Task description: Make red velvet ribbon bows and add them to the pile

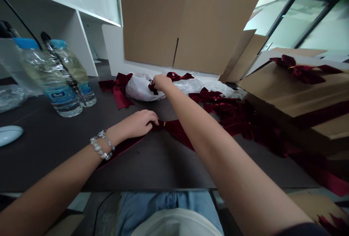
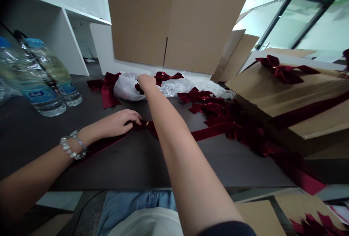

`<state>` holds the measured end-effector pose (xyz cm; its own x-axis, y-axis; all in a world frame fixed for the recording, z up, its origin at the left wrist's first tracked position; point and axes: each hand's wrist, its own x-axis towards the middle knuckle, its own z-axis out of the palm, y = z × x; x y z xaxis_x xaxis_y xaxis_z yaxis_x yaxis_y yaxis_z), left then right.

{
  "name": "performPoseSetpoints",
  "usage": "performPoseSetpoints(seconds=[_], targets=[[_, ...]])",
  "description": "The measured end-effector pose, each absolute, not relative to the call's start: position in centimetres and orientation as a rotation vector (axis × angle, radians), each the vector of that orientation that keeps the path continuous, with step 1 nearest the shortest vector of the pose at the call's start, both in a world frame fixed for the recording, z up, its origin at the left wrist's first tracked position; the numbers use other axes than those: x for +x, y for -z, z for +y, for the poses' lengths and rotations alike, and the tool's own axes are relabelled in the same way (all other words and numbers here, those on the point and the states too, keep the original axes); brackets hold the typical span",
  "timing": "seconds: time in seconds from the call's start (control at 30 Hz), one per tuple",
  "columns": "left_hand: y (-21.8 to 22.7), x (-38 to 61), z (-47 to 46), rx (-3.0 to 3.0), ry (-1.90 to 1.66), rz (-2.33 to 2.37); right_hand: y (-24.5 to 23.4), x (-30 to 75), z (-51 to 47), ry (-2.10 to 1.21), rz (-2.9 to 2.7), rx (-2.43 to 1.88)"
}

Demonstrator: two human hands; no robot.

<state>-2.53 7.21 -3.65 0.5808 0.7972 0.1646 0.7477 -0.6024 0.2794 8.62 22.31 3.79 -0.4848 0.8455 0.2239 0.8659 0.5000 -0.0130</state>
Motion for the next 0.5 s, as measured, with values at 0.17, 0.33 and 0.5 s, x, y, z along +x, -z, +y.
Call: performPoseSetpoints(seconds=[0.17,0.33,0.5], targets=[[4.1,-2.4,7.5,2.614,-0.456,1.302,-5.3,10.3,22.0,0.023,-2.513,-1.459],[4.3,-2.4,7.6,2.601,-0.457,1.291,-6.1,11.2,21.9,-0.004,-2.471,-1.468],[4.1,-2.0,7.4,2.496,-0.605,1.313,-6.2,10.9,21.9,0.090,-2.054,-1.312]])
